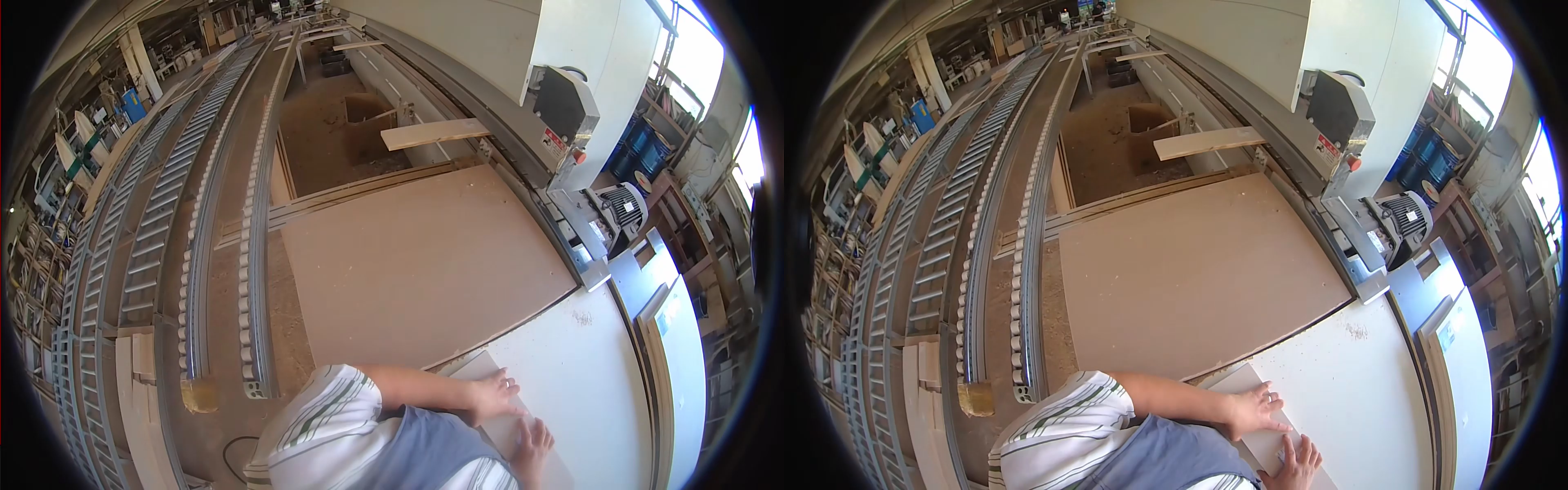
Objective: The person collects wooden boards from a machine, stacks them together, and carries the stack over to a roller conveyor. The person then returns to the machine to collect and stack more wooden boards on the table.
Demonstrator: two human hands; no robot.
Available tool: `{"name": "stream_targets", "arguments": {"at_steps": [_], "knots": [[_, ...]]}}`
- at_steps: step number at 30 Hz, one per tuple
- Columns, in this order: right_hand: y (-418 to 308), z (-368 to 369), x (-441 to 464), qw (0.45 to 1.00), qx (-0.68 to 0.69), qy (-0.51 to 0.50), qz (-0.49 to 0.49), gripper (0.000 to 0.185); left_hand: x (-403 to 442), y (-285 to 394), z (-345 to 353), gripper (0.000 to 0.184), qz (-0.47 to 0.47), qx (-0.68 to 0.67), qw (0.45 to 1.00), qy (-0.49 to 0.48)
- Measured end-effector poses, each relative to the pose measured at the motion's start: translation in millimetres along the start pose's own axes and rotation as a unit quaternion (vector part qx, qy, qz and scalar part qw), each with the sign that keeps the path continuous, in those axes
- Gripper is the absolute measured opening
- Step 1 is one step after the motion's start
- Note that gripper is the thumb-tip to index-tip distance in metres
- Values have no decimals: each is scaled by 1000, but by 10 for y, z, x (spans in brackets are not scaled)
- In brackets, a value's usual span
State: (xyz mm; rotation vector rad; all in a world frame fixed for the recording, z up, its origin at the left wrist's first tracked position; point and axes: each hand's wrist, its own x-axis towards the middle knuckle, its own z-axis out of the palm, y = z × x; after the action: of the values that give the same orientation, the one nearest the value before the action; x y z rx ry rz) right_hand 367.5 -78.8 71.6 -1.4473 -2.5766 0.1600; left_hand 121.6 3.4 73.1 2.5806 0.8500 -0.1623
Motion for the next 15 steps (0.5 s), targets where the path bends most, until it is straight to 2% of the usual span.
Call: {"name": "stream_targets", "arguments": {"at_steps": [2, 4, 5, 6, 7, 8, 9, 10, 11, 12, 15], "knots": [[-48, -34, 19, 999, 31, 5, 18, 55, 47, -15, -80, 110, -3, -58, 998, -24], [-75, -63, 24, 999, 26, 7, 28, 54, 146, -190, -9, 103, 1, -121, 991, 55], [-87, -73, 32, 999, 22, 7, 32, 54, 151, -315, -145, 94, 5, -179, 982, 67], [-101, -88, 37, 999, 19, 7, 37, 53, 193, -514, -116, 88, 2, -381, 918, 106], [-120, -109, 42, 999, 17, 8, 43, 52, 257, -786, -2, 83, -4, -566, 813, 137], [-151, -140, 58, 999, 15, 11, 52, 52, 336, -1051, 113, 69, -33, -614, 739, 275], [-192, -183, 80, 998, 19, 5, 58, 54, 41, -1100, -336, 58, -173, -738, 603, 247], [-233, -227, 104, 998, 23, -2, 64, 55, -113, -1164, -584, 48, -239, -762, 496, 341], [-258, -267, 127, 997, 28, -8, 70, 56, -139, -1560, -458, 31, -233, -772, 426, 410], [-262, -302, 127, 996, 32, -16, 76, 57, -31, -1589, -406, 31, -231, -775, 429, 403], [-201, -321, 127, 996, 27, -26, 83, 61, -625, -2230, -587, 46, -380, -667, 414, 488]]}}
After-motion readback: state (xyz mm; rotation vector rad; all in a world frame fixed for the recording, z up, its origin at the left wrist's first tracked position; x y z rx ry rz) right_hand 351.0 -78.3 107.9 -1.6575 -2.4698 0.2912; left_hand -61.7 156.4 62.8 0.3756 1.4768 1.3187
